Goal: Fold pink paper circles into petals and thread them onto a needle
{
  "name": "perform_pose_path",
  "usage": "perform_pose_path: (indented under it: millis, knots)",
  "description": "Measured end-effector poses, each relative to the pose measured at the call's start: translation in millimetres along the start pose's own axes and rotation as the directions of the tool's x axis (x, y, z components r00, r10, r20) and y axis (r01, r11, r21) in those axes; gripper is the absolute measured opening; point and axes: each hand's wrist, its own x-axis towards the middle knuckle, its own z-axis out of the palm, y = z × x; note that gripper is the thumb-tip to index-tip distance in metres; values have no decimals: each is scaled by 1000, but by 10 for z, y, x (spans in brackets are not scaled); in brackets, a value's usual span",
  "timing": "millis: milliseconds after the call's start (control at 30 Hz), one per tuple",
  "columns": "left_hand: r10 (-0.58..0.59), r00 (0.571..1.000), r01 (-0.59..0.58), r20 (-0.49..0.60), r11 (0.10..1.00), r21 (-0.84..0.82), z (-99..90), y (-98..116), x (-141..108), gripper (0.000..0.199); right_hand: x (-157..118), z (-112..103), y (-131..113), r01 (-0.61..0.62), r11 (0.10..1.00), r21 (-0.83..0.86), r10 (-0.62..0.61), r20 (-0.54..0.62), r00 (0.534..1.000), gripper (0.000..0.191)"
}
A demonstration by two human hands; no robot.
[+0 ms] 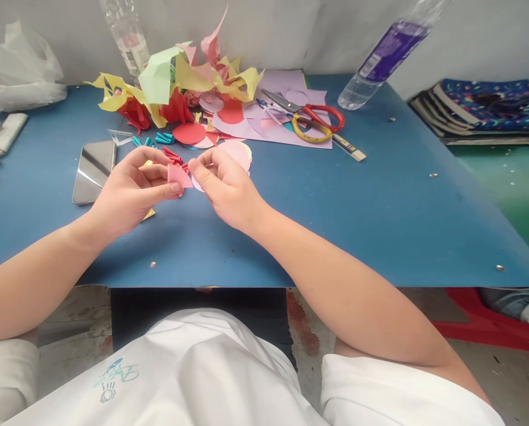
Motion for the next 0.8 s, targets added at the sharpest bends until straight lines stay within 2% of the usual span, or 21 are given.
perform_pose_path:
  millis: [67,167,267,467,600,700,800]
  knots:
    - [-17,1000,17,15,1000,-16,6,6,-1,60,-8,-6,13,24,995,-98,-23,12,1000,68]
    - [-31,999,31,12,999,-16,35,14,-10,51,-20,-29,40,92,958,-272,-84,43,996,63]
    - [-36,999,36,13,999,-4,63,23,-22,45,-28,-54,45,160,920,-359,-140,80,987,54]
    - [-72,997,73,-10,997,17,66,57,-32,50,-24,-51,19,160,910,-382,-131,100,986,55]
    - [-44,999,46,-29,998,46,47,70,-26,55,-31,-40,0,171,895,-412,-140,103,985,58]
    - [-32,999,34,-27,997,72,41,71,-26,50,-39,-55,1,210,884,-417,-186,97,978,59]
    - [-36,998,40,-54,996,81,44,73,-29,44,-41,-96,17,269,921,-280,-263,59,963,57]
